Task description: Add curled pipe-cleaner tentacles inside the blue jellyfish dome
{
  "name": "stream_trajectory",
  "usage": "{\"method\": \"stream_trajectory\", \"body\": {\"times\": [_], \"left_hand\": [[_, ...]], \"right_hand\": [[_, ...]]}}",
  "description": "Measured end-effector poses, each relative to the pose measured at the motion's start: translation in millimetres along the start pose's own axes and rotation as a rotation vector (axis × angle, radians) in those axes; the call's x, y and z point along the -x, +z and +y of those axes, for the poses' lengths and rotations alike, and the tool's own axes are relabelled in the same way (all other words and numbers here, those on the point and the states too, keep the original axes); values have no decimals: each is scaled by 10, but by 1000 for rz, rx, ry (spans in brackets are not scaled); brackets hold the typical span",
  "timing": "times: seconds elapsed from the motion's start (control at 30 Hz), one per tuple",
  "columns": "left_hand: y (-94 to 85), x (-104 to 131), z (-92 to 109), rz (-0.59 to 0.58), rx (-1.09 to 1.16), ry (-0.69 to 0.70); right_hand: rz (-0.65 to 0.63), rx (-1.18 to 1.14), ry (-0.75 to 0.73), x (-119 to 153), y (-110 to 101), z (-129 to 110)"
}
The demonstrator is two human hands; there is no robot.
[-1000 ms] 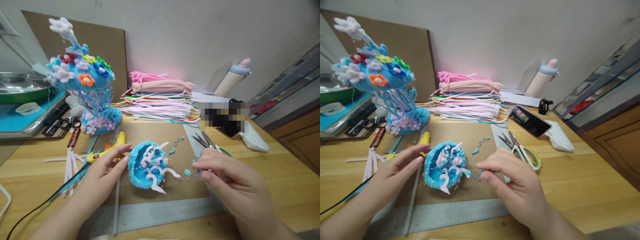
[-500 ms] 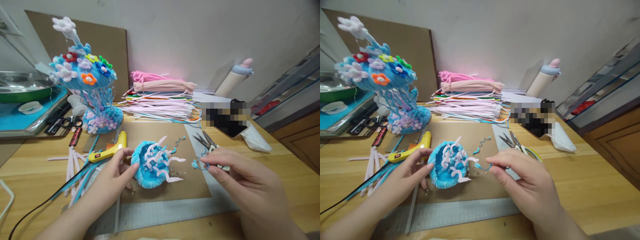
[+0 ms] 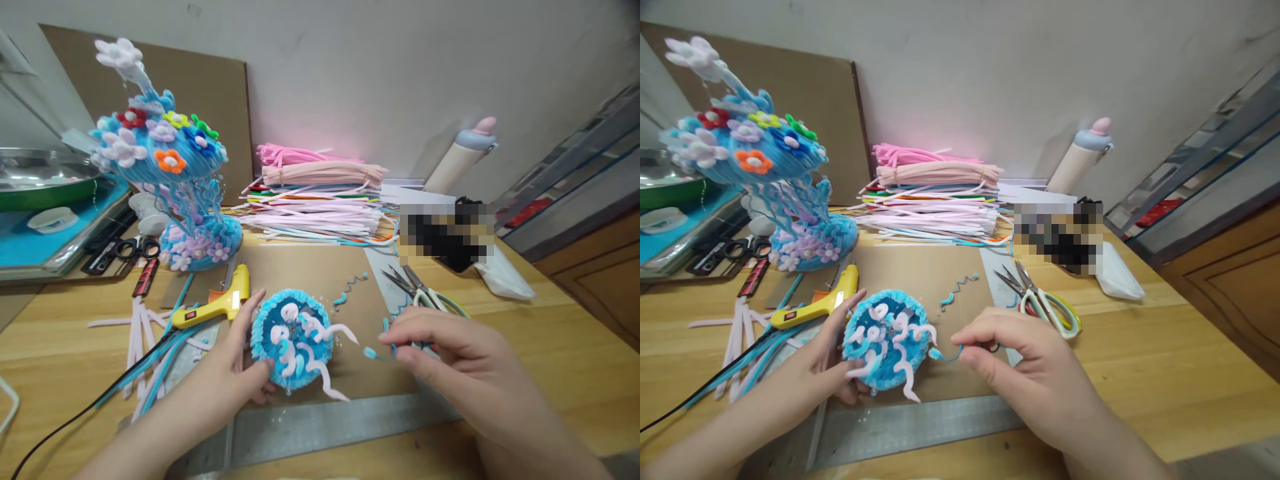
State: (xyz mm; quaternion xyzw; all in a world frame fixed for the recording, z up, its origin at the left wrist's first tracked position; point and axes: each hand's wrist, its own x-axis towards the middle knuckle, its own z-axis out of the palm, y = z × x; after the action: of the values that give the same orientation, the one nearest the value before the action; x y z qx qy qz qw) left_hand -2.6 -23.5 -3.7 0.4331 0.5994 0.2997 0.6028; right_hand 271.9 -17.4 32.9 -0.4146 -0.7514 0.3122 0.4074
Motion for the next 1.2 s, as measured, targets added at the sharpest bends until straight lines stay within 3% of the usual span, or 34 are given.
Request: {"method": "stream_trajectory", "body": {"times": [0.17, 0.3, 0.53, 0.8, 1.2], "left_hand": [[-29, -3, -20, -45, -76, 57], [-45, -19, -19, -44, -112, 86], [-63, -51, -66, -39, -55, 61], [-57, -46, -59, -71, -11, 66], [-67, -47, -54, -87, -64, 57]], "right_hand": [[-145, 112, -51, 18, -76, 38], [-191, 166, -89, 47, -109, 43], [-161, 273, -173, 105, -114, -57], [-161, 379, -258, 104, 42, -91], [-146, 420, -216, 125, 171, -86]]}}
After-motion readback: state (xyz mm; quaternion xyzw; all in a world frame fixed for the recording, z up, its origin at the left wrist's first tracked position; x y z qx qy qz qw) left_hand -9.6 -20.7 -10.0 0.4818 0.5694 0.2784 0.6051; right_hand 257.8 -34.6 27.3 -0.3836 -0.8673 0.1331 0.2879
